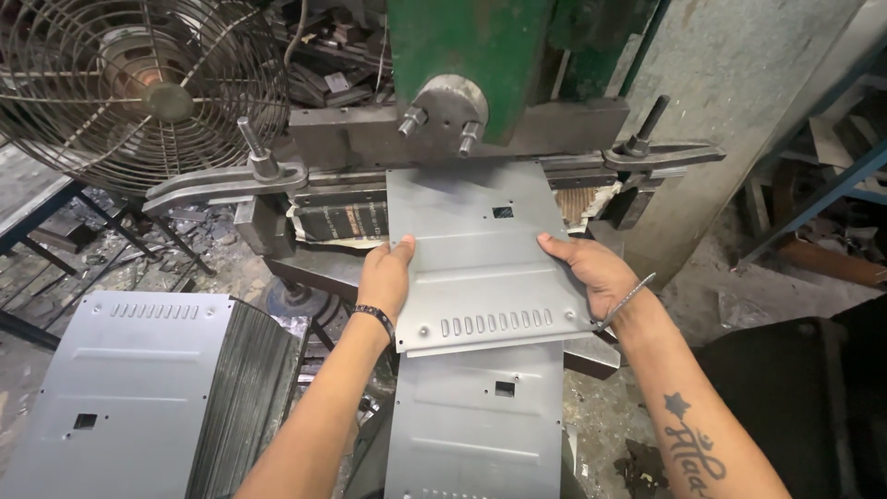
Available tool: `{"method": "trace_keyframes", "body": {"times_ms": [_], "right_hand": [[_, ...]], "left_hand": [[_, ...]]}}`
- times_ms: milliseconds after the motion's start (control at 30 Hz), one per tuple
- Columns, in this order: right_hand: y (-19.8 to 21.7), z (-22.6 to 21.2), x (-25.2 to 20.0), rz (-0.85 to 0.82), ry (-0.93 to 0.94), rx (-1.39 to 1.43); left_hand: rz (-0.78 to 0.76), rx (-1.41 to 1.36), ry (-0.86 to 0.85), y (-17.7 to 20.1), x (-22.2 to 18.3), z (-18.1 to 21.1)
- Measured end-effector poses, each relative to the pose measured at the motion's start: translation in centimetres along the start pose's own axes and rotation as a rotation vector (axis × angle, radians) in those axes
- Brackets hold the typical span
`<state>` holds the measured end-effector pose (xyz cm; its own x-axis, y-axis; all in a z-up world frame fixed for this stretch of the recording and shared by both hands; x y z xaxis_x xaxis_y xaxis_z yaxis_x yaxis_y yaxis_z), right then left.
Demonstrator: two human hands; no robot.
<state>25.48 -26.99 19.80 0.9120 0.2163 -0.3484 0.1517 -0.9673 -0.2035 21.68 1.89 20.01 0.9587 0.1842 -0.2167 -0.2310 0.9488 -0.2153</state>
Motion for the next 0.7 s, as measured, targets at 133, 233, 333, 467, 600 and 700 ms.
{"method": "trace_keyframes", "body": {"times_ms": [133, 233, 333, 467, 600, 700], "right_hand": [[-0.3, 0.7, 0.2, 0.018, 0.021, -0.001], [1.3, 2.4, 0.5, 0.071, 0.113, 0.022], [2.7, 2.8, 1.4, 0.075, 0.260, 0.098], [2.6, 3.9, -0.5, 0.092, 0.340, 0.103], [0.2, 6.1, -7.5, 0.209, 0.389, 0.054], [-0.8, 8.6, -13.0, 0.588, 0.711, -0.723]], "left_hand": [[0.045, 0.101, 0.039, 0.4, -0.2, -0.6], [0.008, 0.089, 0.055, 0.7, -0.8, -1.8], [-0.075, -0.005, -0.021, 0.5, 0.2, -2.6], [-0.131, -0.113, -0.120, 0.7, -0.2, -4.2], [-0.091, 0.015, -0.143, 2.0, -4.7, -5.2], [0.069, 0.425, -0.357, 4.7, -7.9, -8.3]]}}
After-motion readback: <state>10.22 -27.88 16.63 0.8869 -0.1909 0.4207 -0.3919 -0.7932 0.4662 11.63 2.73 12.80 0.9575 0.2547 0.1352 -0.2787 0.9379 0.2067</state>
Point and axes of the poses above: each hand's wrist, its own x-axis towards the middle knuckle, its own y-axis out of the back of the hand, z = x × y, the point moved 7 cm from there along x, towards the middle knuckle, and after that the axes turned 5 degrees about y, right-handed, at the moved point
